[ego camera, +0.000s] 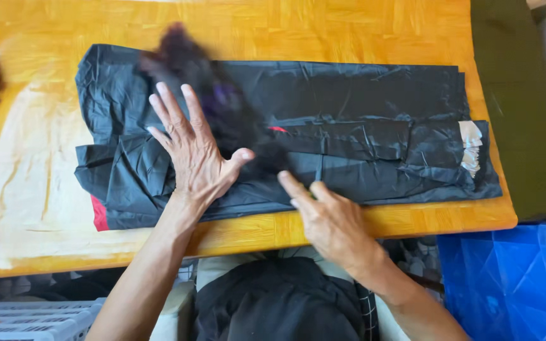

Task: The person folds a large black tarp on a wooden table. They use a feather duster to smooth the fabric, then fold it into a compact roll and place it into a small black drawstring bag.

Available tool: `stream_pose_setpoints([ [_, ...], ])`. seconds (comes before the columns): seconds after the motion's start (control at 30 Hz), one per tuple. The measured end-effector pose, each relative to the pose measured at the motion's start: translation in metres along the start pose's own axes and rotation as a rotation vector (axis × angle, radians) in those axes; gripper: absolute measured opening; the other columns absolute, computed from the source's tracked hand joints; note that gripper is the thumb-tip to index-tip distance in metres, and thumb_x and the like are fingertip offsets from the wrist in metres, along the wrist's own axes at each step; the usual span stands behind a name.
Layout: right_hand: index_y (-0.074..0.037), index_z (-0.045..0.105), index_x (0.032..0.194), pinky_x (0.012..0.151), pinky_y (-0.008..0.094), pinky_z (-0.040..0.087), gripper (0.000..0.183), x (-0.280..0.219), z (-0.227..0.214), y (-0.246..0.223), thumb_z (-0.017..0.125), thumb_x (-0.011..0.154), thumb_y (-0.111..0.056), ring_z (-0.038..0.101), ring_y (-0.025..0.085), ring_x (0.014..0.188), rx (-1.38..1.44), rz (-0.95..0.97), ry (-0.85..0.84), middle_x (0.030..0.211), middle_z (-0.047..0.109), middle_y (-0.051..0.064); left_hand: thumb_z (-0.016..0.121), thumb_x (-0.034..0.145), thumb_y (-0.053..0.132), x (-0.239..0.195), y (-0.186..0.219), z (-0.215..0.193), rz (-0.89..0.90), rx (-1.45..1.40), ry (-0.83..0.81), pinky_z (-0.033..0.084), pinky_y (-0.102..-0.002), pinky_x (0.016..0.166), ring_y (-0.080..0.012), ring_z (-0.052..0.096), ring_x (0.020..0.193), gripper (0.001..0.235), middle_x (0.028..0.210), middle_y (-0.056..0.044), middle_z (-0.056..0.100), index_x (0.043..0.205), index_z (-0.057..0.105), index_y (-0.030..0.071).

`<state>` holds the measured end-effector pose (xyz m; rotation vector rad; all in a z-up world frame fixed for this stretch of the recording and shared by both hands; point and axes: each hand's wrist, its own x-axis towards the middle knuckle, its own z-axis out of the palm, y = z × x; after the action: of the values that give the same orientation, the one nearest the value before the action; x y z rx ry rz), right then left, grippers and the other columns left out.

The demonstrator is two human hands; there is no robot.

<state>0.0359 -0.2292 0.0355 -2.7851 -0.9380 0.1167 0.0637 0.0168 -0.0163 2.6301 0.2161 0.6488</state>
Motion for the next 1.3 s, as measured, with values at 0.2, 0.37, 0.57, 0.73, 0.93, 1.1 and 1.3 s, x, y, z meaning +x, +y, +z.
stream_pose_setpoints([
  [0.2, -0.034, 0.047, 0.152, 0.045, 0.047, 0.059, 0.063, 0.023, 0.015, -0.040, 0.050, 0.093, -0.012, 0.068, 0.029, 0.064, -0.194, -0.072, 0.053, 0.088, 0.053, 0.007, 0.019, 0.085, 0.093, -0.002, -0.006, 0.003, 0.005, -0.059, 0.070, -0.001, -0.076, 0.129, -0.0444, -0.015, 0.163, 0.121, 0.174, -0.023, -0.015, 0.170, -0.005, 0.011],
  [0.37, -0.032, 0.031, 0.164, 0.050, 0.053, 0.057, 0.065, -0.010, -0.016, 0.023, 0.038, 0.102, -0.012, 0.066, 0.039, 0.062, -0.152, 0.266, -0.145, 0.096, 0.055, 0.016, 0.033, 0.088, 0.089, 0.005, 0.002, -0.001, 0.064, 0.199, -0.155, 0.008, -0.078, 0.114, -0.0424, 0.015, 0.155, 0.108, 0.167, -0.021, 0.020, 0.164, 0.024, 0.013],
  [0.57, -0.037, 0.038, 0.165, 0.067, 0.055, 0.059, 0.061, -0.080, -0.040, 0.152, 0.043, 0.105, -0.026, 0.072, 0.045, 0.081, -0.209, 0.864, -0.145, 0.098, 0.066, 0.021, 0.034, 0.093, 0.086, 0.003, 0.001, 0.002, 0.114, 0.242, -0.148, 0.009, -0.078, 0.110, -0.0464, 0.031, 0.150, 0.097, 0.161, -0.026, 0.040, 0.159, 0.046, 0.015],
  [0.73, -0.031, 0.047, 0.163, 0.084, 0.060, 0.054, 0.069, -0.129, -0.043, 0.234, 0.047, 0.095, -0.020, 0.069, 0.057, 0.108, -0.234, 1.133, -0.050, 0.124, 0.072, 0.033, 0.036, 0.096, 0.084, 0.002, 0.001, 0.002, 0.178, 0.243, -0.064, 0.010, -0.081, 0.107, -0.0496, 0.036, 0.147, 0.097, 0.158, -0.030, 0.046, 0.157, 0.051, 0.010],
  [0.93, 0.003, 0.060, 0.164, 0.083, 0.057, 0.051, 0.052, -0.164, -0.026, 0.196, 0.061, 0.113, -0.008, 0.068, 0.055, 0.094, -0.386, 0.686, 0.540, 0.118, 0.075, 0.035, 0.065, 0.101, 0.059, 0.005, 0.015, -0.004, 0.507, 0.249, 0.061, 0.031, -0.068, 0.116, -0.0436, 0.047, 0.145, 0.072, 0.148, -0.026, 0.059, 0.143, 0.060, 0.001],
  [1.1, -0.022, 0.047, 0.156, 0.040, 0.031, 0.048, 0.054, -0.137, -0.022, 0.094, 0.059, 0.104, -0.017, 0.053, 0.015, 0.051, 0.052, 0.249, 0.323, 0.087, 0.062, 0.002, 0.059, 0.101, 0.054, -0.007, 0.046, -0.003, 0.562, 0.121, -0.084, 0.045, -0.048, 0.103, -0.0332, 0.058, 0.128, 0.057, 0.132, -0.015, 0.064, 0.128, 0.065, 0.004],
  [1.3, -0.049, 0.023, 0.163, 0.038, 0.034, 0.050, 0.070, -0.117, -0.019, 0.077, 0.047, 0.102, -0.023, 0.055, 0.019, 0.044, -0.042, 0.529, -0.264, 0.084, 0.055, 0.002, 0.055, 0.100, 0.059, -0.021, 0.037, 0.019, 0.457, 0.103, -0.152, 0.036, -0.060, 0.115, -0.0351, 0.049, 0.140, 0.070, 0.146, -0.015, 0.056, 0.143, 0.058, 0.005],
])
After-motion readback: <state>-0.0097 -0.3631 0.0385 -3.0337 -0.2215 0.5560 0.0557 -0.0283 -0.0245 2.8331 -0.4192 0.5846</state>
